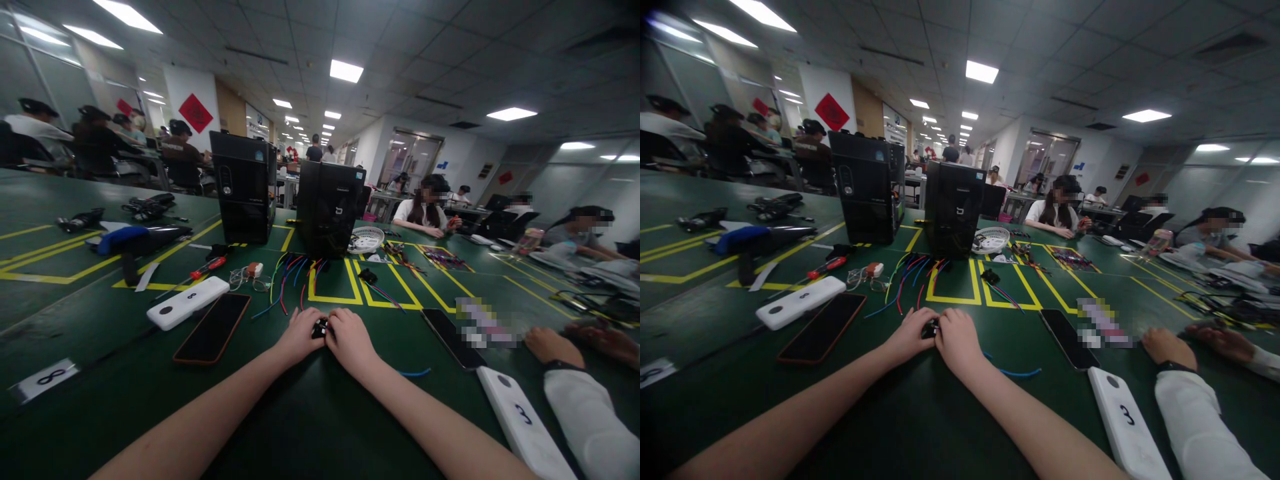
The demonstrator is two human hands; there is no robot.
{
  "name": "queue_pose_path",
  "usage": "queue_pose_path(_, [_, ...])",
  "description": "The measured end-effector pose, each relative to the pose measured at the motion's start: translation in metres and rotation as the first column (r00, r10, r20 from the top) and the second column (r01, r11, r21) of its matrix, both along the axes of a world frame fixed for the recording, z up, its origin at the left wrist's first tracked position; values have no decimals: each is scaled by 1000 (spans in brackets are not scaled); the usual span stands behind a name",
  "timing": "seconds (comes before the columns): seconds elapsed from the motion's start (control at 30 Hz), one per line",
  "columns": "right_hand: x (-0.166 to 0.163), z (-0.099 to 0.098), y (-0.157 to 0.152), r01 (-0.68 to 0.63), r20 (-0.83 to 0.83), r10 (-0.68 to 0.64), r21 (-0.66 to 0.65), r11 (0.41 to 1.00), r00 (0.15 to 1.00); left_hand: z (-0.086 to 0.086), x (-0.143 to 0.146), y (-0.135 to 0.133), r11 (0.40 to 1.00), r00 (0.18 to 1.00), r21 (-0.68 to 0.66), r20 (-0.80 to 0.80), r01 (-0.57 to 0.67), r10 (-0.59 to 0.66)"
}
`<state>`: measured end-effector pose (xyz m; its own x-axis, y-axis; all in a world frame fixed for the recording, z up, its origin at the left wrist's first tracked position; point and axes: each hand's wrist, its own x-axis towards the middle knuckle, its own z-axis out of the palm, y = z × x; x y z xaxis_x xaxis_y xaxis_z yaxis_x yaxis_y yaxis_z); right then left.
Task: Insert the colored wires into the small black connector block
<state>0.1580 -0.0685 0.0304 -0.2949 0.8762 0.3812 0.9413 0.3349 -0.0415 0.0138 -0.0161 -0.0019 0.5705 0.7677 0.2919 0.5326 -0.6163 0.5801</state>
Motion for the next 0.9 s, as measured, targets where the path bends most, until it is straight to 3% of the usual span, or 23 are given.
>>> queue_pose_path(0.37, [-9, -16, 1, 28, -20, -28, -17, 999, 999, 5, 0, 2, 1000, 999, -25, -46, 12, -13])
queue_pose_path(0.57, [0, 20, 5, 99, -97, -94, 53, 994, 991, 8, -2, -2, 999, 999, -45, -36, 21, -23])
queue_pose_path(0.67, [22, 31, 16, 184, -127, -189, -45, 982, 974, 8, -3, -2, 999, 1000, -42, -13, 26, -27])
queue_pose_path(0.77, [47, 19, 34, 224, -152, -240, -114, 968, 959, 6, -3, 0, 998, 1000, -50, 2, 28, -28])
queue_pose_path(0.9, [67, -11, 51, 138, -193, -160, -123, 983, 968, 5, -3, 0, 999, 1000, -44, 12, 24, -24])
